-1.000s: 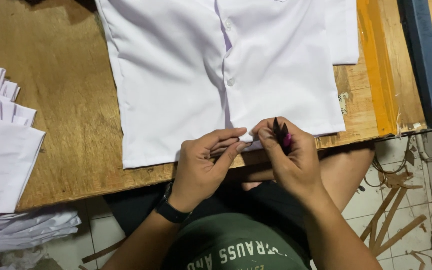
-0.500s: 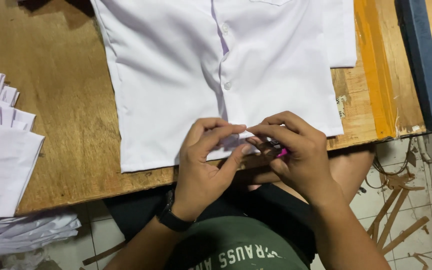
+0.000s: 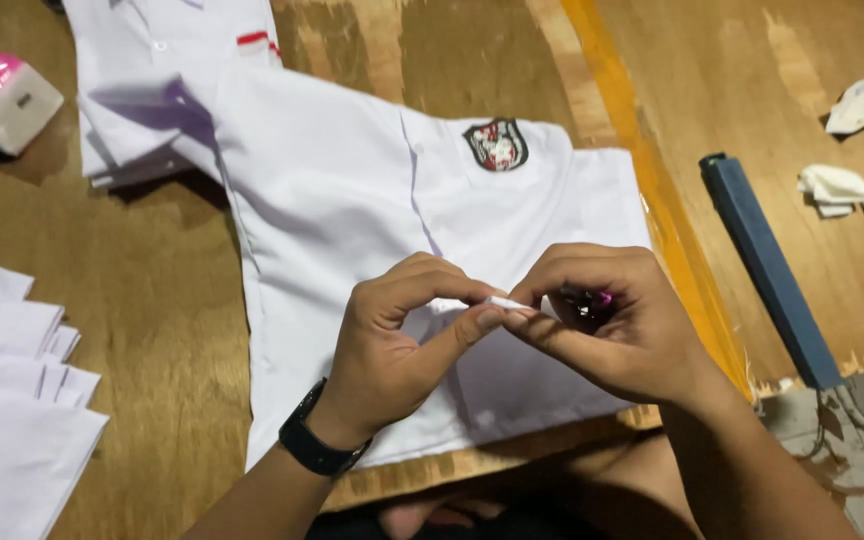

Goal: The person trims loose threads from the collar and hem of a white shirt using a small knife. They then button the shirt and smooth it out on the table.

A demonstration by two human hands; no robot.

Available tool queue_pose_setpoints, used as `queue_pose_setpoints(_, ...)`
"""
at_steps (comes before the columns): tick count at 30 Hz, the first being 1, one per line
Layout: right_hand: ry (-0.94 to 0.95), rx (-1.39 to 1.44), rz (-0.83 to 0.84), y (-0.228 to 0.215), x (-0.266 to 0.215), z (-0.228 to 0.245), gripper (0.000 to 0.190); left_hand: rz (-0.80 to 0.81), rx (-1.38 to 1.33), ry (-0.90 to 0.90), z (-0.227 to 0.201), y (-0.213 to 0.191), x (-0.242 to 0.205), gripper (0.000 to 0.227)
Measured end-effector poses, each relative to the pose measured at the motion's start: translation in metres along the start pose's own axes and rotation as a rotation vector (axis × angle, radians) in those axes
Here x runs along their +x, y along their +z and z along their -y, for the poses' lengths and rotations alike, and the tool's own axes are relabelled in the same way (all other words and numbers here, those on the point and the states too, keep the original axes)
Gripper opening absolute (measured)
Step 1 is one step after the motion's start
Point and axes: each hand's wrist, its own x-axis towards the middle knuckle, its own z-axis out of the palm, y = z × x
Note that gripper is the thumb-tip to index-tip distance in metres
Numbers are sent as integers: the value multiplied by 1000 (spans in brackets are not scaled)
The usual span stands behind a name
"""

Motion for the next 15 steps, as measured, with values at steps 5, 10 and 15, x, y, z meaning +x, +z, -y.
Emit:
queue_pose_setpoints(5,-114,37,136,-19,39,-10,12,-48,10,42,1,-7,20,5)
queue_pose_setpoints(10,-129,187,251,-7,58,-37,13,-120,8,-16,11,-10,15,15)
queue_pose_setpoints(15,93,466,103,6,44,-69,14,-108,-31,-187,21,-9,11,10)
